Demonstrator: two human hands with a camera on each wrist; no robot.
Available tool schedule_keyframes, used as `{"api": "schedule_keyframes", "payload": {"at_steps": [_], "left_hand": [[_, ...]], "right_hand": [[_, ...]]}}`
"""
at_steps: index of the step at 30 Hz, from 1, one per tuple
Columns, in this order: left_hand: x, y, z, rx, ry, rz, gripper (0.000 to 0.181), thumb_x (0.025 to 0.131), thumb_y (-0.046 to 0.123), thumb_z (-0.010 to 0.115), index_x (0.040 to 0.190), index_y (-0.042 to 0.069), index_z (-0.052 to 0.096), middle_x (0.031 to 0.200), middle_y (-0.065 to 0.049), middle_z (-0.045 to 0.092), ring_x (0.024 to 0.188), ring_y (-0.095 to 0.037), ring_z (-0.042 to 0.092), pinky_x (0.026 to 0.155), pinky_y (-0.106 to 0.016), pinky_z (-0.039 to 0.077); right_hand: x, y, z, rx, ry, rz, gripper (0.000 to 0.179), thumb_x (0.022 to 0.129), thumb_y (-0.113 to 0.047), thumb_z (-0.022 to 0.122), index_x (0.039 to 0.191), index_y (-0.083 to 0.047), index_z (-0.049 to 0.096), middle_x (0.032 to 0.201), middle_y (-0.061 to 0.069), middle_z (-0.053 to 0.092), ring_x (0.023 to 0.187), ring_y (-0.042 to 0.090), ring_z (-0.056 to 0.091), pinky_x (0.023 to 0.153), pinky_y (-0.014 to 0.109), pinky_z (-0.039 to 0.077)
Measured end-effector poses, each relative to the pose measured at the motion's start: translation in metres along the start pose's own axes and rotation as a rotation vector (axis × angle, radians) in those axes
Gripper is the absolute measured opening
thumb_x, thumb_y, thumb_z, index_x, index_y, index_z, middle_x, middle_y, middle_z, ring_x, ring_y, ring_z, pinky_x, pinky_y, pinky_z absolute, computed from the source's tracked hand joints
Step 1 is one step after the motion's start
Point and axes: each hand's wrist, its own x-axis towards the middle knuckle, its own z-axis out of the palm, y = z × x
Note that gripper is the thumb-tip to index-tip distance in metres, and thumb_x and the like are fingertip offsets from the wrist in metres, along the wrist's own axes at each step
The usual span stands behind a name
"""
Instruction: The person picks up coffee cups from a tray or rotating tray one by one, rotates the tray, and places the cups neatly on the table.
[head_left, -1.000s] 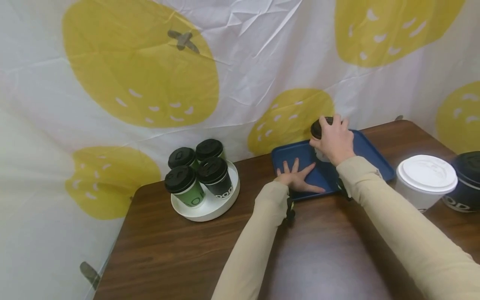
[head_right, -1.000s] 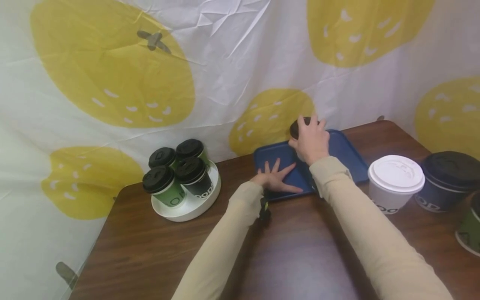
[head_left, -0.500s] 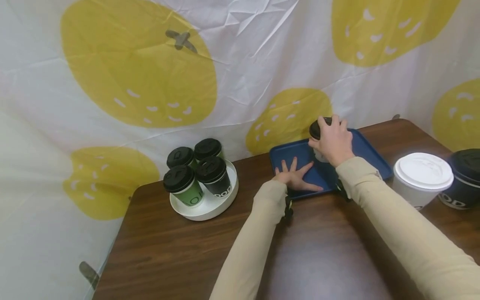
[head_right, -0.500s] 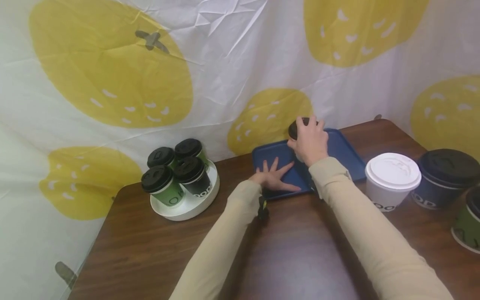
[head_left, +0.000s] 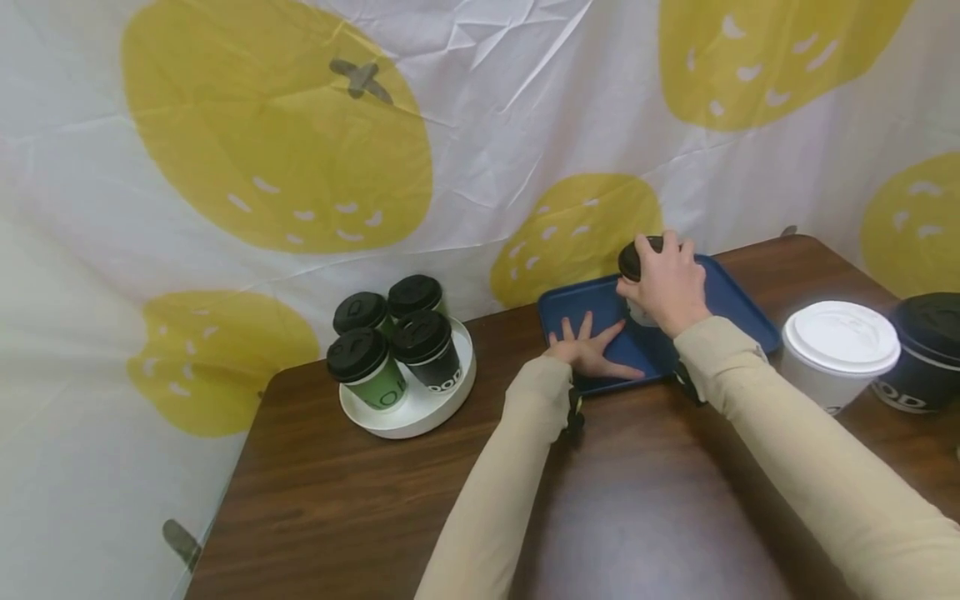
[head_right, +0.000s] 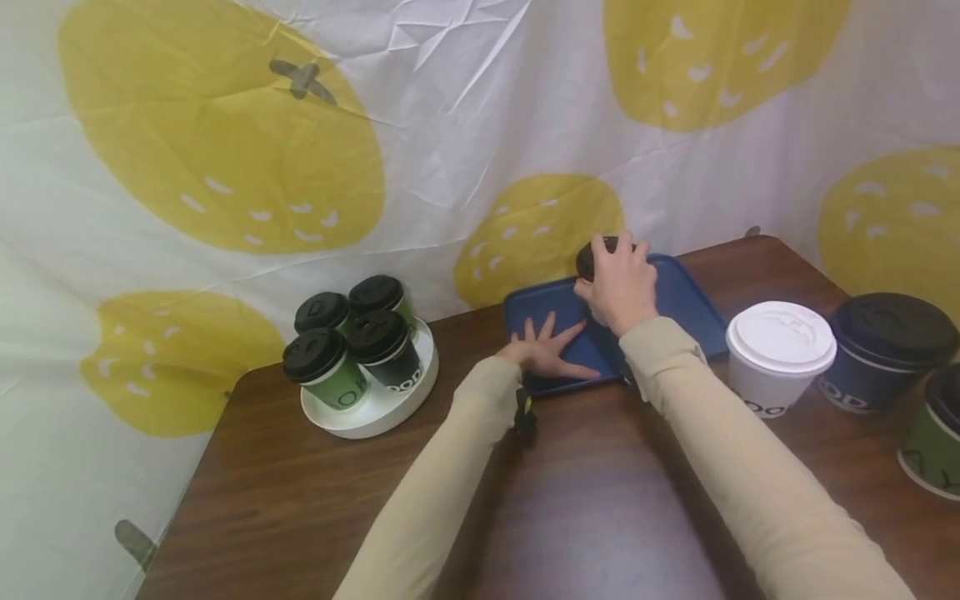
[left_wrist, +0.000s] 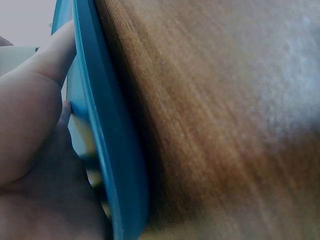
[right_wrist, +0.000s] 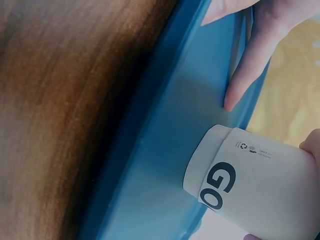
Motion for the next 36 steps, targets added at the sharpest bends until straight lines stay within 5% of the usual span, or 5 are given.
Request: {"api": "schedule_keyframes", "payload": {"at_steps": [18,26,31,36], "left_hand": [[0.002,0.0,0.0,-0.001,0.005,0.0,0.093,0.091,0.071,0.061,0.164,0.048,0.008,0.176,-0.004,-0.015,0.16,-0.045,-0.017,0.13,-0.064,-0.002],[0.015,-0.002,0.005,0.027,-0.012,-0.052,0.094,0.089,0.076,0.06,0.159,0.06,0.0,0.176,0.003,-0.018,0.161,-0.042,-0.019,0.131,-0.063,-0.003],[0.01,-0.001,0.004,0.008,0.0,-0.03,0.094,0.09,0.073,0.061,0.162,0.053,0.003,0.176,-0.001,-0.016,0.161,-0.044,-0.018,0.13,-0.064,-0.003],[0.031,-0.005,0.008,0.051,-0.022,-0.085,0.096,0.088,0.078,0.059,0.157,0.06,-0.004,0.174,0.003,-0.022,0.16,-0.04,-0.021,0.131,-0.062,-0.003]], "right_hand": [[-0.02,0.0,-0.008,-0.022,0.005,-0.034,0.079,0.092,-0.042,0.076,0.154,-0.006,0.042,0.144,0.038,0.041,0.124,0.061,0.046,0.079,0.069,0.056],[-0.033,-0.001,-0.01,-0.017,0.031,-0.063,0.076,0.092,-0.04,0.075,0.152,-0.004,0.045,0.143,0.039,0.042,0.122,0.062,0.048,0.074,0.069,0.056],[-0.04,-0.001,-0.013,-0.026,0.036,-0.07,0.076,0.092,-0.04,0.076,0.152,-0.004,0.045,0.144,0.038,0.042,0.116,0.06,0.051,0.07,0.066,0.057],[-0.046,-0.003,-0.016,-0.038,0.026,-0.073,0.078,0.092,-0.041,0.077,0.154,-0.005,0.044,0.146,0.038,0.041,0.118,0.06,0.051,0.07,0.066,0.057]]}}
